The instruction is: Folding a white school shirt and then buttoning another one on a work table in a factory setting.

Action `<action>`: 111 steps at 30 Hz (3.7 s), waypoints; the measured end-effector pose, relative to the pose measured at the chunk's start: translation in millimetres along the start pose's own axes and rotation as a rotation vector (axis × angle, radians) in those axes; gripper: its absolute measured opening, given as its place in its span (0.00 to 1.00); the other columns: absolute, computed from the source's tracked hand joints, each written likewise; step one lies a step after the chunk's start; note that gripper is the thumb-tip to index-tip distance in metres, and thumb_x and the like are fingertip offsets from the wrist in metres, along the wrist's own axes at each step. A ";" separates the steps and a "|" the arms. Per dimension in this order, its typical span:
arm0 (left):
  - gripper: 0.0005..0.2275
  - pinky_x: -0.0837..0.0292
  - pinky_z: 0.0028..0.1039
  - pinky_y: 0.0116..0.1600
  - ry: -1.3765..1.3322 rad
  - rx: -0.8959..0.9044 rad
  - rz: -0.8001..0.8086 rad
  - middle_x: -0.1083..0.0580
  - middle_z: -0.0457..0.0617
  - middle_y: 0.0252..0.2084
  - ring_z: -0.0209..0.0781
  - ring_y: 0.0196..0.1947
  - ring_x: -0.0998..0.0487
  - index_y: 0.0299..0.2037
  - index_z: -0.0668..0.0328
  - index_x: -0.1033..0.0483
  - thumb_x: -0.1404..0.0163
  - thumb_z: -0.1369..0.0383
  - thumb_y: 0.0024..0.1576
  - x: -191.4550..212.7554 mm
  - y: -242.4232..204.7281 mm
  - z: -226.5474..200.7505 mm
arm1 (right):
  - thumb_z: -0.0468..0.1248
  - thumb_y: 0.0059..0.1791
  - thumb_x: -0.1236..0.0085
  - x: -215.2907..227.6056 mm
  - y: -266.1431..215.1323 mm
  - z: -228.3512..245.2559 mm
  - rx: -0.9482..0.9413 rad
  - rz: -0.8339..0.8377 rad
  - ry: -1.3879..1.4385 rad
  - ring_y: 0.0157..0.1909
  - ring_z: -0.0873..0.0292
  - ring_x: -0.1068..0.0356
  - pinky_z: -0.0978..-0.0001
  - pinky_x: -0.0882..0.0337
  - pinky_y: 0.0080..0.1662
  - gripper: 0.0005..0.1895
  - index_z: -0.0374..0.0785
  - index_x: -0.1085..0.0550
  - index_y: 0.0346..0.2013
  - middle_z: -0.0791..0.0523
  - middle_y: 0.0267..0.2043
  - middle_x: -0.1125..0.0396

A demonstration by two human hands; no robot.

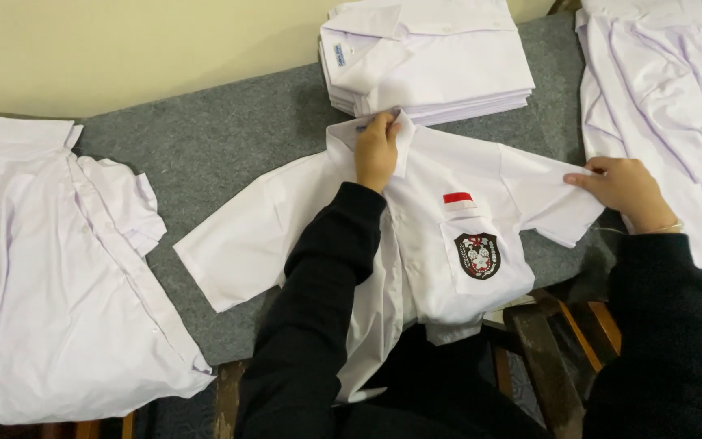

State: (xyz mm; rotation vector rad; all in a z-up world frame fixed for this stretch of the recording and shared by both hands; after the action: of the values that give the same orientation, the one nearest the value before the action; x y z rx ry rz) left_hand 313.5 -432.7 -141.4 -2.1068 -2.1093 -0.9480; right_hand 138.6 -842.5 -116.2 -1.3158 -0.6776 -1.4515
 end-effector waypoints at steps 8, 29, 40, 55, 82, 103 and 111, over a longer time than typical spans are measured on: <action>0.08 0.26 0.35 0.51 -0.099 -0.096 -0.045 0.20 0.45 0.45 0.45 0.46 0.20 0.47 0.54 0.26 0.53 0.63 0.64 11.0 -13.9 -17.7 | 0.57 0.54 0.44 19.2 -5.3 115.7 0.269 -0.365 -0.244 0.54 0.33 0.32 0.32 0.31 0.47 0.28 0.40 0.28 0.57 0.45 0.54 0.31; 0.02 0.22 0.29 0.43 0.146 -0.339 -0.274 0.20 0.42 0.35 0.40 0.36 0.17 0.43 0.50 0.26 0.49 0.66 0.64 15.9 -16.6 -19.6 | 0.35 0.51 0.39 -89.9 75.8 264.1 0.513 -0.200 0.880 0.32 0.70 0.37 0.76 0.35 0.35 0.07 0.48 0.19 0.42 0.62 0.31 0.29; 0.03 0.24 0.27 0.44 0.227 -0.368 -0.308 0.21 0.37 0.35 0.36 0.36 0.18 0.44 0.47 0.26 0.49 0.64 0.64 11.0 -21.1 -18.4 | 0.31 0.55 0.44 -79.6 57.8 273.9 0.570 -0.147 0.961 0.43 0.63 0.32 0.65 0.31 0.50 0.07 0.41 0.20 0.45 0.56 0.33 0.30; 0.05 0.24 0.26 0.45 0.267 -0.485 -0.312 0.23 0.36 0.36 0.36 0.36 0.19 0.44 0.43 0.26 0.55 0.66 0.65 17.7 -29.7 -42.2 | 0.34 0.50 0.39 -107.1 91.2 255.0 0.513 -0.379 0.671 0.28 0.53 0.31 0.59 0.32 0.34 0.03 0.40 0.20 0.35 0.50 0.29 0.29; 0.17 0.48 0.34 0.33 0.428 -0.351 -0.224 0.37 0.37 0.20 0.38 0.20 0.35 0.27 0.47 0.35 0.55 0.51 0.65 161.7 19.8 -33.3 | 0.44 0.61 0.47 -10.4 27.4 317.2 0.850 -0.737 0.232 0.26 0.56 0.41 0.62 0.45 0.28 0.16 0.40 0.35 0.33 0.59 0.25 0.42; 0.09 0.27 0.40 0.43 0.541 0.041 0.223 0.25 0.42 0.35 0.50 0.39 0.20 0.43 0.46 0.31 0.44 0.61 0.58 92.8 -20.5 33.7 | 0.41 0.50 0.37 -65.4 -47.1 374.4 0.563 -0.078 0.301 0.35 0.35 0.27 0.42 0.30 0.38 0.13 0.36 0.31 0.37 0.47 0.27 0.30; 0.09 0.22 0.38 0.44 0.412 0.006 0.429 0.27 0.44 0.40 0.51 0.42 0.19 0.41 0.47 0.29 0.43 0.60 0.57 26.0 -55.2 63.3 | 0.49 0.49 0.40 -130.2 -11.7 335.9 0.397 0.041 0.362 0.40 0.35 0.26 0.45 0.28 0.42 0.16 0.39 0.29 0.33 0.44 0.31 0.29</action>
State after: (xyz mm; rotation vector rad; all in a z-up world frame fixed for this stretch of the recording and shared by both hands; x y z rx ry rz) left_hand 286.0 -377.8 -204.3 -2.0158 -1.3962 -1.1771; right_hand 237.7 -498.1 -154.5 -0.7343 -0.6498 -1.3866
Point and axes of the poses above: each hand's wrist, its own y-axis towards the middle knuckle, its own x-axis out of the back of the hand, z = x × y, the point moved 10 cm from there along y, towards the middle knuckle
